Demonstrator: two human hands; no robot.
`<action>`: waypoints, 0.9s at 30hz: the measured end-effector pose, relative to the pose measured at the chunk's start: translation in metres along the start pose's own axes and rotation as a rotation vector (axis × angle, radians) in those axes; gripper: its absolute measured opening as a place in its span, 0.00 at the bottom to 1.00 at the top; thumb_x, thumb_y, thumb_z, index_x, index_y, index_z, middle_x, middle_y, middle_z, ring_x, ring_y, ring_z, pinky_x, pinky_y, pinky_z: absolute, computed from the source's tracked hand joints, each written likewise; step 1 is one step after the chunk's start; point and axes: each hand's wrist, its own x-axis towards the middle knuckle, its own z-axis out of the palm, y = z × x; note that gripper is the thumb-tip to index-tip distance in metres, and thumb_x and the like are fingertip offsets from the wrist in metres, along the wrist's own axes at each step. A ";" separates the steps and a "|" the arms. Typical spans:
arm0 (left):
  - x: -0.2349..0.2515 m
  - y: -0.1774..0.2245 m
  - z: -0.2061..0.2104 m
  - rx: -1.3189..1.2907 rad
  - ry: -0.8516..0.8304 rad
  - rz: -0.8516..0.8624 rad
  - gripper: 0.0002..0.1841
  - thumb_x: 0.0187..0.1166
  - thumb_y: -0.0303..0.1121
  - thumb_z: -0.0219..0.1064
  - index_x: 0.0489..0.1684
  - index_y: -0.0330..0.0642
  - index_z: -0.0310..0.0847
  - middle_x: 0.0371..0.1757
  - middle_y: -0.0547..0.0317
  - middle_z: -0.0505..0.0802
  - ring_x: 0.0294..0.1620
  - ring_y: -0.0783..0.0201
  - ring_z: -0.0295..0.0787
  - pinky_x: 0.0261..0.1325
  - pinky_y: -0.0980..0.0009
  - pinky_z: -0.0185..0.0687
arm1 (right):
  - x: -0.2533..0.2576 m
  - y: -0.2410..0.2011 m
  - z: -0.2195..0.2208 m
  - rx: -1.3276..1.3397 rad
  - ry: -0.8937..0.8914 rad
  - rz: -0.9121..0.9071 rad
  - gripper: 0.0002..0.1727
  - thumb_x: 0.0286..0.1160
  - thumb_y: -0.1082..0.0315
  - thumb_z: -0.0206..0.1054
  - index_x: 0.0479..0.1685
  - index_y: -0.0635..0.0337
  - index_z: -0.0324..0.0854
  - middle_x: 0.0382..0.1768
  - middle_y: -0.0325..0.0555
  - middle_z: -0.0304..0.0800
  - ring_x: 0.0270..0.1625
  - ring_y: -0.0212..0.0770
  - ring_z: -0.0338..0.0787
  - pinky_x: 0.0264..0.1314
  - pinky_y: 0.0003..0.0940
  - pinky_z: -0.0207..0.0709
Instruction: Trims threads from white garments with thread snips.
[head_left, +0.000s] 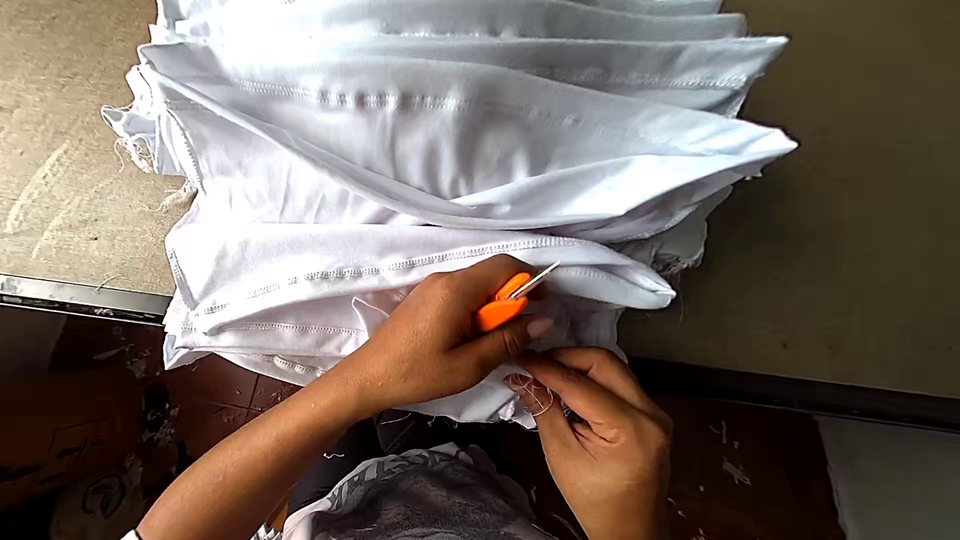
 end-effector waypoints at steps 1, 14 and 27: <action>-0.001 -0.007 0.000 0.004 0.011 -0.035 0.09 0.81 0.28 0.68 0.50 0.31 0.82 0.29 0.62 0.85 0.26 0.79 0.79 0.29 0.85 0.76 | 0.001 0.002 -0.002 0.019 0.005 0.008 0.07 0.75 0.62 0.73 0.41 0.50 0.96 0.36 0.32 0.84 0.43 0.20 0.81 0.47 0.11 0.74; -0.004 -0.005 -0.014 0.357 -0.160 0.153 0.20 0.87 0.48 0.60 0.46 0.38 0.85 0.29 0.68 0.86 0.32 0.77 0.81 0.37 0.78 0.79 | 0.023 0.018 -0.033 -0.006 -0.113 -0.111 0.10 0.85 0.58 0.63 0.36 0.49 0.84 0.47 0.31 0.81 0.60 0.23 0.80 0.64 0.18 0.73; -0.007 0.012 -0.022 0.819 -0.280 0.280 0.19 0.86 0.48 0.59 0.45 0.44 0.91 0.27 0.64 0.86 0.32 0.62 0.86 0.36 0.65 0.78 | 0.033 0.021 -0.031 0.298 -0.240 -0.121 0.09 0.90 0.58 0.58 0.44 0.45 0.82 0.49 0.26 0.93 0.59 0.27 0.92 0.61 0.23 0.88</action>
